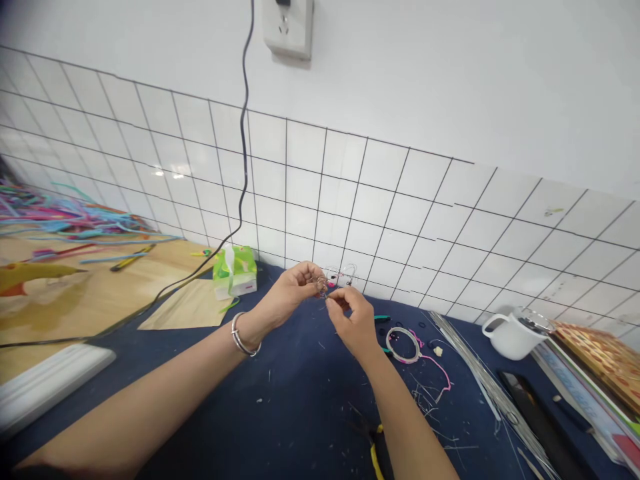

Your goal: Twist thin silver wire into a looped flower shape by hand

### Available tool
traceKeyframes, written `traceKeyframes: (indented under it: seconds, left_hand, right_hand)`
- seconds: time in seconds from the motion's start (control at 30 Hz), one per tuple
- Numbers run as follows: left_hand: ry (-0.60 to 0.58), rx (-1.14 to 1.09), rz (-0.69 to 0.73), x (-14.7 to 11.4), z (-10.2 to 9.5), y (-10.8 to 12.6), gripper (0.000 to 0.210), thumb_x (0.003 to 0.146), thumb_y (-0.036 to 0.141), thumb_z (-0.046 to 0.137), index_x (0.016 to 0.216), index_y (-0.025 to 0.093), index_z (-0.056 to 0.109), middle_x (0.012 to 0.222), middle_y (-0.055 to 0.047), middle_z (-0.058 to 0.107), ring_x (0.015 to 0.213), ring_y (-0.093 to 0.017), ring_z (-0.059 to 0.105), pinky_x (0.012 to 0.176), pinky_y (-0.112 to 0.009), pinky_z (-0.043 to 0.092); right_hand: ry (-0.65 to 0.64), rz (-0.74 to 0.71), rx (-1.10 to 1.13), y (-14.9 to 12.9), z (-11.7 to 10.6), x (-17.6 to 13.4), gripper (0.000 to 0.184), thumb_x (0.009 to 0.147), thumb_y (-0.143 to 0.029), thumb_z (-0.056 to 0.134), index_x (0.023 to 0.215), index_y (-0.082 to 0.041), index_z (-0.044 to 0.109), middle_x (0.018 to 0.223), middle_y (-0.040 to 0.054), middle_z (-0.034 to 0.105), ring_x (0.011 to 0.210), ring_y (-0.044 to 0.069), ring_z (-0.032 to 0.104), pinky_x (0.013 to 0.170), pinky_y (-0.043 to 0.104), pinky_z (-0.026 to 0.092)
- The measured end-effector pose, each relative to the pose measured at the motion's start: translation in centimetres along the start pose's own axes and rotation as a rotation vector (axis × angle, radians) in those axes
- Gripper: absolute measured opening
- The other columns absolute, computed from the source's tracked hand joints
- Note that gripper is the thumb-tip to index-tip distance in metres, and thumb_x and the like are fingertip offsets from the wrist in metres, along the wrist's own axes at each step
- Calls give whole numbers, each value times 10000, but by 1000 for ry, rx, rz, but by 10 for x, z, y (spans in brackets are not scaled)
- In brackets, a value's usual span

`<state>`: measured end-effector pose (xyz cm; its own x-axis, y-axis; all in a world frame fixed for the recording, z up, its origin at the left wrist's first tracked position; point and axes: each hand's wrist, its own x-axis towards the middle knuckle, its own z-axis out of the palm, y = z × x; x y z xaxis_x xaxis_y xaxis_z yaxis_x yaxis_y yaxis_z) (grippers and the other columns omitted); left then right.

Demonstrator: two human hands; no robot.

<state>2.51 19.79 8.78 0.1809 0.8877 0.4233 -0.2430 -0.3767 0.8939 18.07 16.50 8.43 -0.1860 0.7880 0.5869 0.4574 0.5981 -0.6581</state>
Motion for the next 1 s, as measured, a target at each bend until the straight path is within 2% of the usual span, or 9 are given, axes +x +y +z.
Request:
traceKeyframes:
  seconds: [0.2, 0.33, 0.47, 0.6, 0.8, 1.0]
  left_hand:
    - [-13, 239, 82, -5, 6, -2, 99, 723, 128, 567, 814, 165, 557, 728, 1, 565, 639, -102, 497, 592, -218, 384]
    - [-15, 383, 164, -10, 10, 1, 135, 722, 107, 552, 828, 185, 583, 726, 0, 579, 651, -119, 508, 619, -235, 385]
    - [17, 479, 218, -12, 11, 2, 159, 712, 97, 552, 822, 202, 597, 721, 1, 587, 653, -129, 510, 616, -239, 374]
    - [10, 523, 222, -12, 11, 1, 132, 710, 96, 545, 791, 196, 577, 688, 8, 570, 622, -122, 490, 587, -232, 355]
    - [8, 502, 215, -11, 11, -1, 79, 695, 113, 550, 725, 186, 552, 649, 14, 539, 594, -113, 456, 567, -228, 336]
    - [44, 451, 178, -13, 13, 1, 71, 689, 138, 575, 734, 189, 555, 644, 16, 539, 575, -110, 449, 552, -223, 334]
  right_hand:
    - [53, 140, 81, 5, 3, 0, 190, 819, -346, 498, 854, -182, 589, 752, 11, 602, 678, 152, 556, 647, 255, 442]
    - [113, 140, 26, 8, 4, 0, 174, 790, -344, 527, 751, -184, 581, 686, -5, 575, 628, 143, 522, 614, 249, 425]
    - [173, 104, 4, 7, 4, 1, 139, 770, -307, 537, 736, -183, 588, 707, 1, 585, 674, 152, 530, 668, 264, 430]
    - [150, 152, 65, 6, 3, 1, 146, 770, -310, 544, 769, -177, 606, 705, 0, 599, 659, 148, 536, 642, 255, 435]
    - [173, 129, -5, 4, 5, 0, 125, 754, -263, 528, 722, -178, 613, 687, -2, 602, 649, 147, 540, 656, 257, 437]
    - [72, 62, 64, 1, 2, 0, 99, 769, -254, 514, 758, -175, 574, 713, 0, 575, 670, 142, 524, 671, 254, 437]
